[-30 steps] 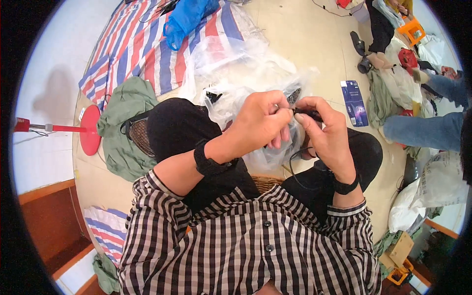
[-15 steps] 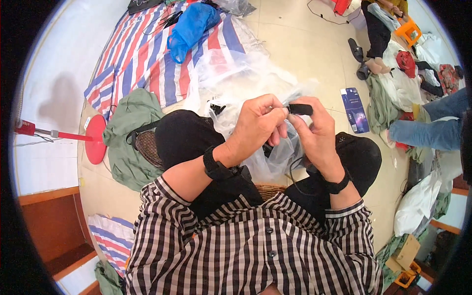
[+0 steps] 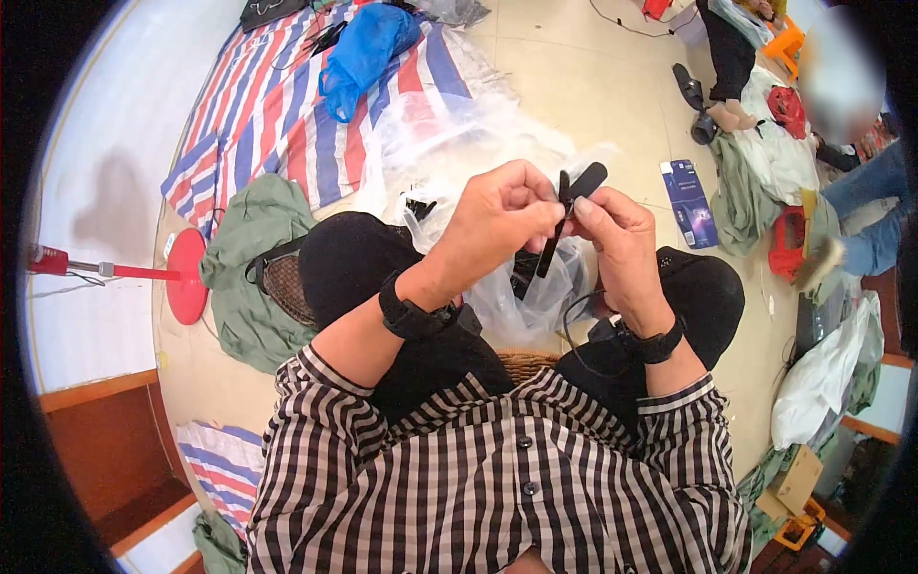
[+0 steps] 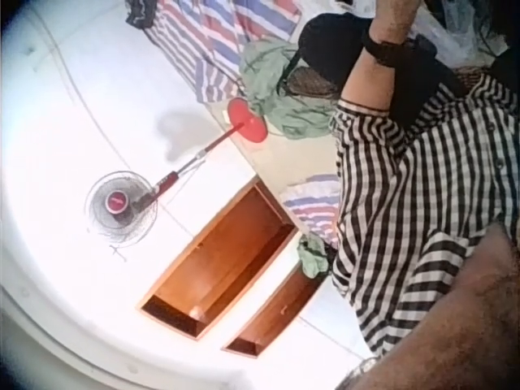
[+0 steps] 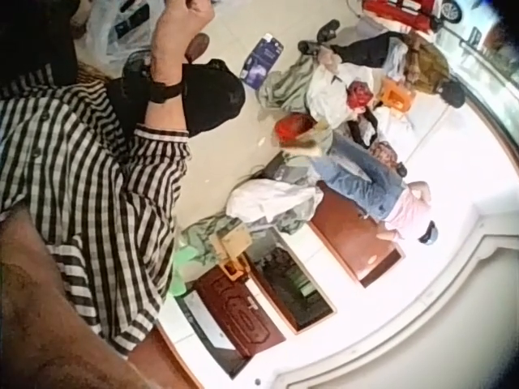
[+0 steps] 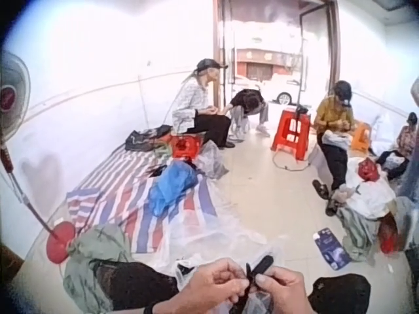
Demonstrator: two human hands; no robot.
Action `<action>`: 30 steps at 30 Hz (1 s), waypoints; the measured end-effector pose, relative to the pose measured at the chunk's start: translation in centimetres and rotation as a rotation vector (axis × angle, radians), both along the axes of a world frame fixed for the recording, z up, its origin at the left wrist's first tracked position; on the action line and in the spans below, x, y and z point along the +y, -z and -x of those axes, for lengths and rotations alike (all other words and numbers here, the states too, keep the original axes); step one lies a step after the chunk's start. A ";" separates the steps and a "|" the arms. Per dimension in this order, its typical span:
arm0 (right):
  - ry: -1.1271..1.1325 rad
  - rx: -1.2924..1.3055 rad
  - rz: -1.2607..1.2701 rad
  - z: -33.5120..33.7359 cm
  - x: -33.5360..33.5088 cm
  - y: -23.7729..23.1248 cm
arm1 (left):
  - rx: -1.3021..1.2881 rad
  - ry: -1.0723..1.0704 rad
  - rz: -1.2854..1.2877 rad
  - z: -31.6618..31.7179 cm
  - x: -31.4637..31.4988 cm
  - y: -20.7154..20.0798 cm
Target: Sorting and assembling small black components for shoe manufacturing on a floor workspace.
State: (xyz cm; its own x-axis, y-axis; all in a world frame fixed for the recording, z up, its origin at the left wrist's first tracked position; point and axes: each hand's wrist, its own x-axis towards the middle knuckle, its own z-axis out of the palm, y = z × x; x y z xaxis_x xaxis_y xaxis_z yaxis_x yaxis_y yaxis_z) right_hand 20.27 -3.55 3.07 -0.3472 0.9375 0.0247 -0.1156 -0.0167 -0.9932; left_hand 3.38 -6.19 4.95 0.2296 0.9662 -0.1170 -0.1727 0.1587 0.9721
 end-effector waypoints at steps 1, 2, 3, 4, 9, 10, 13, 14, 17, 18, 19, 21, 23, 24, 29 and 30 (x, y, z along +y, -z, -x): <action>-0.002 0.076 0.073 0.0 0.0 0.2 | 0.013 -0.049 -0.038 -0.2 0.0 0.2; -0.005 0.153 0.145 -0.1 0.0 0.3 | 0.015 -0.047 -0.039 -0.3 0.1 0.3; -0.003 0.155 0.144 -0.1 0.0 0.2 | 0.007 -0.066 -0.045 -0.5 0.2 0.3; -0.001 0.148 0.133 0.0 0.0 0.1 | 0.001 -0.090 -0.050 -0.6 0.2 0.3; 0.048 0.148 0.125 0.2 -0.2 0.0 | -0.007 -0.085 -0.098 -0.2 0.7 1.7; 0.024 0.143 0.131 0.0 -0.2 -0.1 | -0.006 -0.037 -0.027 -0.2 0.7 1.6; 0.014 0.115 0.116 0.0 0.0 0.3 | -0.081 0.035 0.084 -0.4 0.4 0.9; 0.025 0.089 0.094 0.0 0.0 0.4 | -0.080 0.039 0.084 -0.6 0.3 1.0; -0.014 0.078 0.123 -0.2 -0.2 0.1 | -0.264 0.052 0.157 -0.9 0.2 1.3; -0.011 0.080 0.125 -0.3 -0.1 0.1 | -0.241 0.093 0.129 -0.6 0.2 1.3; -0.026 0.160 0.176 -0.3 0.1 0.4 | -0.218 0.135 0.102 -0.4 0.2 1.4; -0.036 0.243 0.229 -0.5 0.5 0.6 | -0.205 0.135 0.107 -0.3 0.2 1.5; -0.084 0.310 0.325 -0.8 0.7 0.5 | -0.194 0.134 0.116 -0.3 0.1 1.6; -0.073 0.296 0.321 -0.7 0.8 0.5 | -0.149 0.127 0.107 -0.4 0.0 1.5; -0.023 0.238 0.178 -1.3 1.0 0.8 | -0.072 0.148 0.098 -1.2 0.0 1.1; -0.019 0.202 0.116 -1.5 1.0 0.7 | -0.065 0.117 0.090 -1.5 -0.3 0.7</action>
State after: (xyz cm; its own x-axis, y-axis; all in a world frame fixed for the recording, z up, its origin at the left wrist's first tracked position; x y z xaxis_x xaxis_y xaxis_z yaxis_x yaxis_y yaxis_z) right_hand 21.72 -2.50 2.32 -0.3642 0.9312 -0.0121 -0.3106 -0.1337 -0.9411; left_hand 4.85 -6.45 4.22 0.3501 0.9187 -0.1829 -0.2103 0.2674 0.9404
